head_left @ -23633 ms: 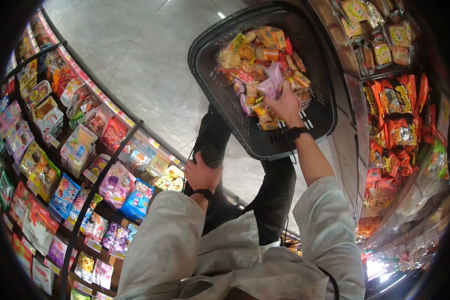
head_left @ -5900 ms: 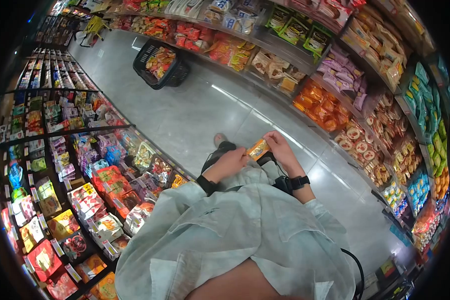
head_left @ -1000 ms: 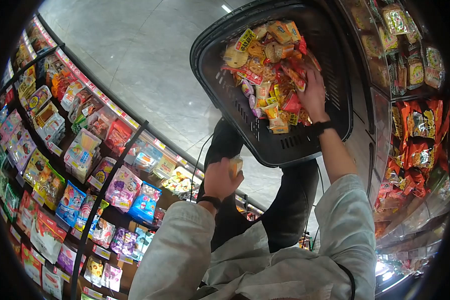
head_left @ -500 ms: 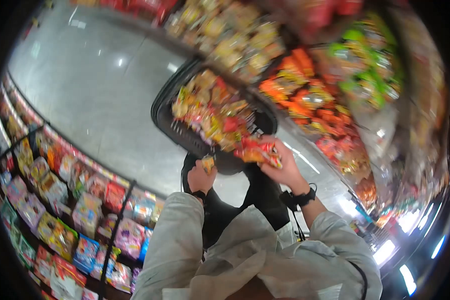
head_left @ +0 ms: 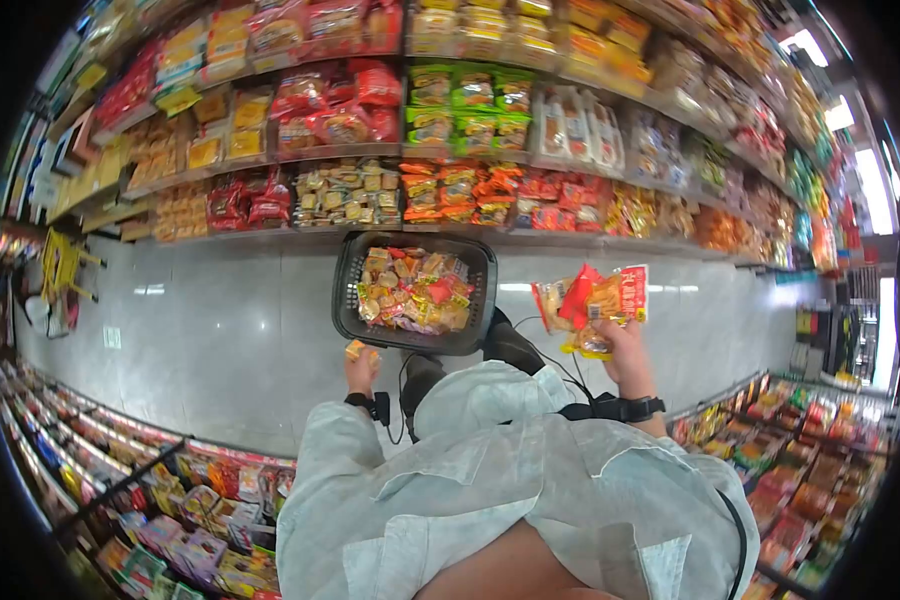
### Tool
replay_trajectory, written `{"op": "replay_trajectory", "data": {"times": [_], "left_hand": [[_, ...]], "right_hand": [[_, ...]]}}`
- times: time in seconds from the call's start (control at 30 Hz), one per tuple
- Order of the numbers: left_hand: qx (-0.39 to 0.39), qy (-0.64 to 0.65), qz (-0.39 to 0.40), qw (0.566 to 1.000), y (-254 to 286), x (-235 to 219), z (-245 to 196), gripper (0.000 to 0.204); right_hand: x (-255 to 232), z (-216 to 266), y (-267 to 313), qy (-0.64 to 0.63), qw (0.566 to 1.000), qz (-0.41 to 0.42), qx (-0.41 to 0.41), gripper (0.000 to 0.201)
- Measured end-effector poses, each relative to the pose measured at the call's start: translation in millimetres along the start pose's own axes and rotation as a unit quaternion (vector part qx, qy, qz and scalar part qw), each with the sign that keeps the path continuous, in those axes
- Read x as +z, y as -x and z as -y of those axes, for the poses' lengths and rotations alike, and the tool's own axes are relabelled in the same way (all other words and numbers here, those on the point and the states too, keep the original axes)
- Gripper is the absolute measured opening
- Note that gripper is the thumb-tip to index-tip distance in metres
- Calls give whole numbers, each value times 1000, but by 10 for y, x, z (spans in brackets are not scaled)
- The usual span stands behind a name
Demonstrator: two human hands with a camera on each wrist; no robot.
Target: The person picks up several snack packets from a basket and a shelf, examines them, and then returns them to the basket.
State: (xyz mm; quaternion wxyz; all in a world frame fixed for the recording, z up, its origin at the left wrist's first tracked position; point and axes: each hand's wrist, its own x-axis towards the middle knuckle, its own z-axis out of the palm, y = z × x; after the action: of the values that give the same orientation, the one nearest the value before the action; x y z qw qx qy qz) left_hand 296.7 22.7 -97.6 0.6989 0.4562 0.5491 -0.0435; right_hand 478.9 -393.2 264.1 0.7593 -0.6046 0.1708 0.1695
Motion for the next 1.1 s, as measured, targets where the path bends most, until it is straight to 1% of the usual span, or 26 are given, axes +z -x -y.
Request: {"op": "replay_trajectory", "data": {"times": [0.1, 0.13, 0.17, 0.2, 0.23, 0.27, 0.37, 0.43, 0.5, 0.57, 0.63, 0.7, 0.73, 0.77, 0.87, 0.9, 0.93, 0.97, 1.0, 1.03, 1.07, 1.1], "left_hand": [[32, -89, 35, 995, 237, -273, 44, 27], [50, -146, 3, 988, 443, -276, 30, 31], [-25, -71, 33, 997, 549, -303, 29, 32], [-102, 5, 60, 993, 668, -303, 0, 34], [-180, 83, 82, 977, 784, -276, -25, 37], [-248, 154, 107, 950, 876, -226, -75, 38], [-217, 252, 170, 928, 1223, 80, -112, 35], [-172, 246, 232, 925, 1319, 361, -86, 32], [-209, 309, 199, 906, 1639, 782, -175, 30], [-162, 321, 201, 911, 2086, 1220, -276, 29], [-131, 317, 262, 902, 2298, 1507, -214, 31], [-149, 332, 238, 900, 2609, 1825, -177, 34], [-152, 324, 223, 907, 2863, 1989, -195, 33], [-148, 322, 210, 911, 2944, 2105, -89, 35], [-216, 318, 204, 900, 2969, 2184, 366, 34], [-235, 312, 204, 898, 2998, 2205, 502, 34], [-226, 304, 167, 910, 3083, 2256, 600, 34], [-222, 261, 187, 921, 3102, 2229, 762, 35], [-215, 215, 217, 927, 3020, 2192, 959, 36], [-209, 166, 253, 930, 2940, 2221, 1113, 37], [-182, 121, 240, 946, 2931, 2297, 1184, 37], [-153, 78, 227, 959, 2903, 2363, 1233, 36]], "right_hand": [[-16, -259, 478, 3, 1000, -13, -7, 41], [-78, -310, 608, 24, 1000, -6, 16, 41], [-122, -338, 736, 23, 1000, -5, 21, 41], [-154, -362, 847, 23, 999, -3, 26, 41], [-192, -379, 913, 24, 999, 2, 33, 41], [-231, -383, 989, 19, 999, 2, 35, 40], [-451, -492, 1044, -1, 1000, 16, 26, 45], [-648, -561, 1033, -9, 1000, 28, 10, 45], [-815, -509, 1102, -21, 999, 32, 15, 45], [-1046, -448, 1146, -16, 998, 66, 10, 43], [-1297, -424, 1233, -20, 995, 97, 4, 39], [-1547, -446, 1257, 2, 992, 127, 0, 40], [-1623, -419, 1308, 10, 991, 134, -3, 39], [-1730, -413, 1376, 20, 990, 139, 0, 39], [-2096, -467, 1480, 66, 982, 168, 55, 37], [-2197, -501, 1551, 47, 982, 170, 63, 38], [-2223, -523, 1589, 29, 982, 173, 67, 38], [-2268, -526, 1606, 10, 983, 174, 63, 38], [-2372, -629, 1581, 6, 979, 198, 54, 39], [-2367, -569, 1637, 1, 978, 202, 59, 40], [-2388, -607, 1661, -28, 977, 199, 70, 42], [-2483, -703, 1623, -5, 975, 215, 64, 43]]}}
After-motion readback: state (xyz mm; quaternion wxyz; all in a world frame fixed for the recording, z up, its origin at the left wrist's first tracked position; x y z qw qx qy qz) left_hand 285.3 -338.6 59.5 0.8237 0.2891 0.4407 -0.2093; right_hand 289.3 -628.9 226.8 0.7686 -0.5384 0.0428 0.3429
